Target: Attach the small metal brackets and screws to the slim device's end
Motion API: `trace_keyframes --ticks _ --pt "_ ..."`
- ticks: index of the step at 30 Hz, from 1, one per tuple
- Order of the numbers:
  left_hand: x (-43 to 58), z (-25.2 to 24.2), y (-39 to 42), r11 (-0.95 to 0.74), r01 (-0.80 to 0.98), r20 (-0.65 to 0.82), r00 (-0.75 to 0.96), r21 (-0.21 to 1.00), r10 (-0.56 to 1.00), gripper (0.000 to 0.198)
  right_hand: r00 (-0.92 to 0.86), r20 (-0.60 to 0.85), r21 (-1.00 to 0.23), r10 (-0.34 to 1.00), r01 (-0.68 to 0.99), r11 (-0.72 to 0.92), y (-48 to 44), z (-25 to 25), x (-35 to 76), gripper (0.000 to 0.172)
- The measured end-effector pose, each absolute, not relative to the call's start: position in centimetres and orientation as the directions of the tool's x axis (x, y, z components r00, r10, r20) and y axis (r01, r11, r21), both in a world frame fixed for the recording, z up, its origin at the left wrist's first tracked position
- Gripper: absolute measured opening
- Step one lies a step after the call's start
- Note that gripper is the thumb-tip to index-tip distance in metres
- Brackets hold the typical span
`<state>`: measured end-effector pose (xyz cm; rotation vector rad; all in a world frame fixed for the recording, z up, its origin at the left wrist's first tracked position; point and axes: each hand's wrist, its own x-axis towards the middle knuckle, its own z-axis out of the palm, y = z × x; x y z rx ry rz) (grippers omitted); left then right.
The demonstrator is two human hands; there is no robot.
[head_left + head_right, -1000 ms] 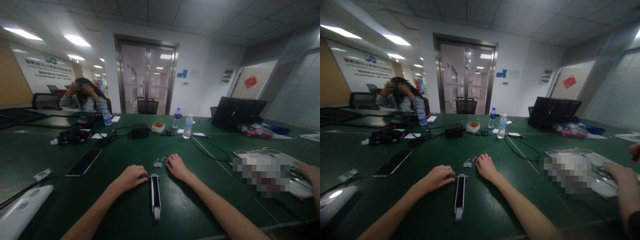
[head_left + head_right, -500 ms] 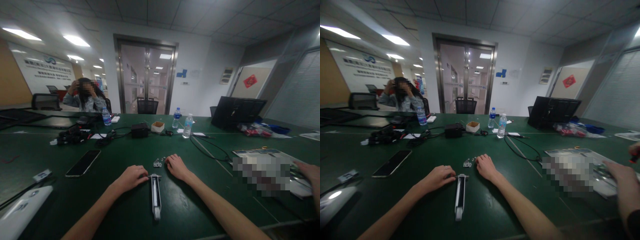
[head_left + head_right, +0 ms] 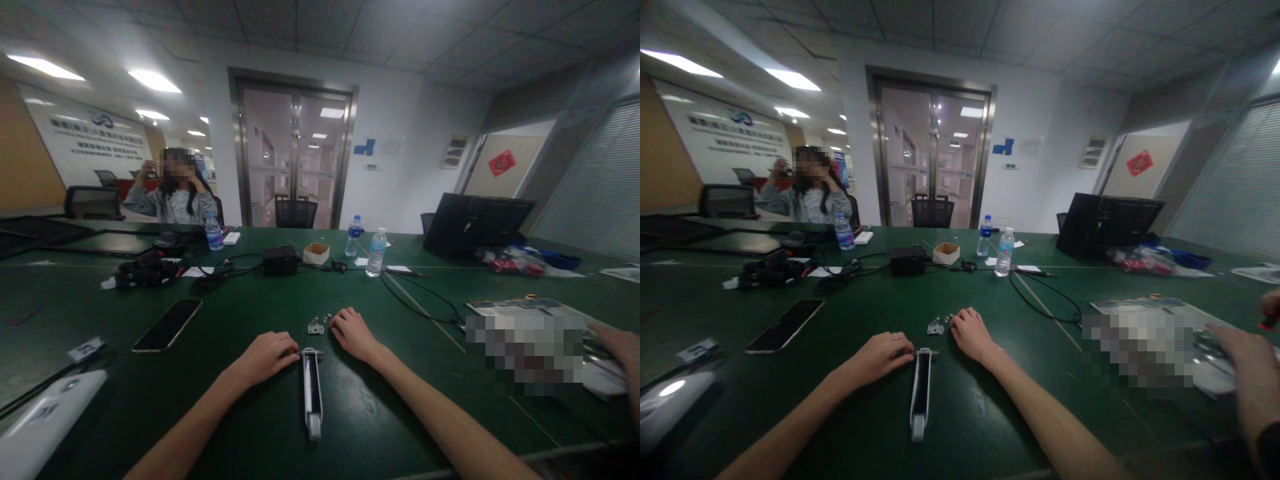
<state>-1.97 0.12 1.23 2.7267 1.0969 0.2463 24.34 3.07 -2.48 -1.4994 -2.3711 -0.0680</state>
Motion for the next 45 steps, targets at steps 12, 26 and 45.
trace_keyframes --ticks 12,26,45 --pt "-2.0 1.3 0.0 -0.695 0.679 0.079 0.699 0.237 0.710 0.020 -0.417 0.373 -0.201 0.829 0.836 0.511 2.8 -2.3 23.8 0.015" --pt "-1.1 1.1 -0.9 -0.807 0.579 0.415 0.709 0.120 0.570 0.012 -0.445 0.405 -0.715 0.799 0.391 0.580 -1.8 -0.5 19.6 0.010" --pt "-0.9 0.1 -0.8 -0.874 0.476 0.644 0.640 0.097 0.420 0.017 -0.351 0.368 -0.889 0.861 0.139 0.437 -2.1 -0.8 18.6 0.020"
